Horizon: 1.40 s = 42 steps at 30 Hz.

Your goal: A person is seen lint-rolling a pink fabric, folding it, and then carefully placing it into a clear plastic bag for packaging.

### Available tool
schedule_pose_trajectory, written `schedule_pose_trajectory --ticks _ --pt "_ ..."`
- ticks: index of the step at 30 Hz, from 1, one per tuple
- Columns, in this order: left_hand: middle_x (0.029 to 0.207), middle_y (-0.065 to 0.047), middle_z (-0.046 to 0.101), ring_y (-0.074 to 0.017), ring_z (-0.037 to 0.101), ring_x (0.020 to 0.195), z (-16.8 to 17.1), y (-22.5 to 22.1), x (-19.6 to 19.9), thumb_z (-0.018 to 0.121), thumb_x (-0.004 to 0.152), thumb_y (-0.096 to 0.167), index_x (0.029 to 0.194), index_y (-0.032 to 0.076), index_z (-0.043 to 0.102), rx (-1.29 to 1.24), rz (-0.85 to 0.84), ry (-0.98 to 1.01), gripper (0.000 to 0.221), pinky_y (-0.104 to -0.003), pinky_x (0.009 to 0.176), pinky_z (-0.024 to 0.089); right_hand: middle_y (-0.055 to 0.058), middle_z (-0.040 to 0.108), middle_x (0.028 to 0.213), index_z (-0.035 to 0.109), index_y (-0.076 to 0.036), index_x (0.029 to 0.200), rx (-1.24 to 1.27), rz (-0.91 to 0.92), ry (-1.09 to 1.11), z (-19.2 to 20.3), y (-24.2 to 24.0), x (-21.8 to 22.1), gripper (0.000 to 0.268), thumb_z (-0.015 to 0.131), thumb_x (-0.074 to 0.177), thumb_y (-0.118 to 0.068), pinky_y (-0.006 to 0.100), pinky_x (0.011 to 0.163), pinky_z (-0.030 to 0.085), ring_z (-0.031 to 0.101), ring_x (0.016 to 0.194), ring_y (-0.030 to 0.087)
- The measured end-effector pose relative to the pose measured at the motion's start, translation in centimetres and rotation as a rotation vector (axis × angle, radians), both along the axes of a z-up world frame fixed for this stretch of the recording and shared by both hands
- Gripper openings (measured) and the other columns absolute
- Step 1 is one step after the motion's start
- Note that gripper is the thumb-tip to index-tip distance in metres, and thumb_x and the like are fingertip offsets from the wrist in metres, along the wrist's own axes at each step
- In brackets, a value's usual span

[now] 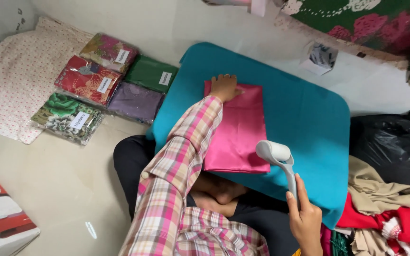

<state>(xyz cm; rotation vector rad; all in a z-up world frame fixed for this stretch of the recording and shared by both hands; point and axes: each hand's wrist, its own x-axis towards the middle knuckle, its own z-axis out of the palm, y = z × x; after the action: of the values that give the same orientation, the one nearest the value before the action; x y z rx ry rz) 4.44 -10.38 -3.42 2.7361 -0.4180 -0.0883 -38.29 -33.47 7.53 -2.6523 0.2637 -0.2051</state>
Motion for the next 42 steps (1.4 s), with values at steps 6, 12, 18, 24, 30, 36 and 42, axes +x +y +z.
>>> schedule_pose_trajectory --ticks 6,12,18,24,30,36,42 --pt "0.074 -0.004 0.066 -0.0219 0.065 0.075 0.5 0.1 3.5 0.072 0.082 0.065 0.076 0.014 0.06 -0.257 -0.181 0.265 0.053 -0.039 0.063 0.042 0.011 0.074 0.075 0.049 -0.024 0.16 0.24 -0.226 0.103 1.6 -0.9 -0.9 0.059 0.054 0.101 -0.024 0.034 0.064 0.062 0.061 0.055 0.017" --pt "0.077 -0.001 0.07 -0.0182 0.064 0.072 8.9 -1.5 2.6 0.075 0.087 0.054 0.082 0.012 0.07 -0.489 -0.386 -0.033 0.042 -0.033 0.066 0.042 0.011 0.066 0.08 0.051 -0.021 0.16 0.321 -0.307 0.048 2.2 -2.3 -1.4 0.059 0.057 0.101 -0.02 0.039 0.073 0.066 0.05 0.062 0.015" --pt "0.074 0.009 0.073 -0.0153 0.068 0.069 29.5 0.1 -6.3 0.068 0.095 0.045 0.092 0.03 0.075 -0.498 -0.495 -0.723 0.017 -0.04 0.05 0.051 0.011 0.064 0.076 0.052 -0.019 0.161 0.381 -0.311 -0.074 1.4 -3.7 -2.1 0.058 0.057 0.103 -0.016 0.038 0.076 0.063 0.055 0.064 0.012" --pt "0.062 0.002 0.056 -0.0163 0.054 0.051 26.6 -1.2 -16.0 0.059 0.1 0.026 0.08 0.018 0.057 -0.1 -0.418 -1.176 0.021 -0.034 0.05 0.039 0.011 0.061 0.078 0.051 -0.014 0.164 0.358 -0.289 -0.139 2.1 -3.7 -2.7 0.057 0.056 0.107 -0.013 0.036 0.073 0.061 0.053 0.061 0.014" --pt "0.061 0.006 0.061 -0.0217 0.063 0.054 3.2 -0.3 -25.8 0.069 0.079 0.018 0.076 0.023 0.06 0.051 -0.562 -0.615 0.011 -0.04 0.054 0.042 0.009 0.067 0.083 0.054 -0.014 0.164 0.256 -0.275 -0.159 2.1 -4.6 -3.5 0.057 0.057 0.107 -0.014 0.035 0.076 0.059 0.061 0.06 0.017" --pt "0.108 -0.012 0.071 -0.0332 0.067 0.093 3.9 4.0 -25.0 0.065 0.092 0.05 0.12 0.013 0.069 -0.028 -0.183 -0.394 0.047 -0.049 0.078 0.052 0.012 0.066 0.081 0.052 -0.012 0.164 0.259 -0.234 -0.147 3.3 -3.4 -2.6 0.057 0.056 0.108 -0.013 0.038 0.074 0.061 0.059 0.061 0.017" --pt "0.154 -0.008 0.051 -0.0333 0.049 0.13 2.6 6.5 -23.9 0.047 0.099 0.063 0.149 0.011 0.051 0.224 0.165 -0.384 0.073 -0.044 0.092 0.043 0.009 0.052 0.06 0.052 -0.02 0.16 0.057 -0.003 -0.121 3.5 -0.5 0.9 0.058 0.056 0.103 -0.028 0.035 0.059 0.04 0.039 0.053 0.015"
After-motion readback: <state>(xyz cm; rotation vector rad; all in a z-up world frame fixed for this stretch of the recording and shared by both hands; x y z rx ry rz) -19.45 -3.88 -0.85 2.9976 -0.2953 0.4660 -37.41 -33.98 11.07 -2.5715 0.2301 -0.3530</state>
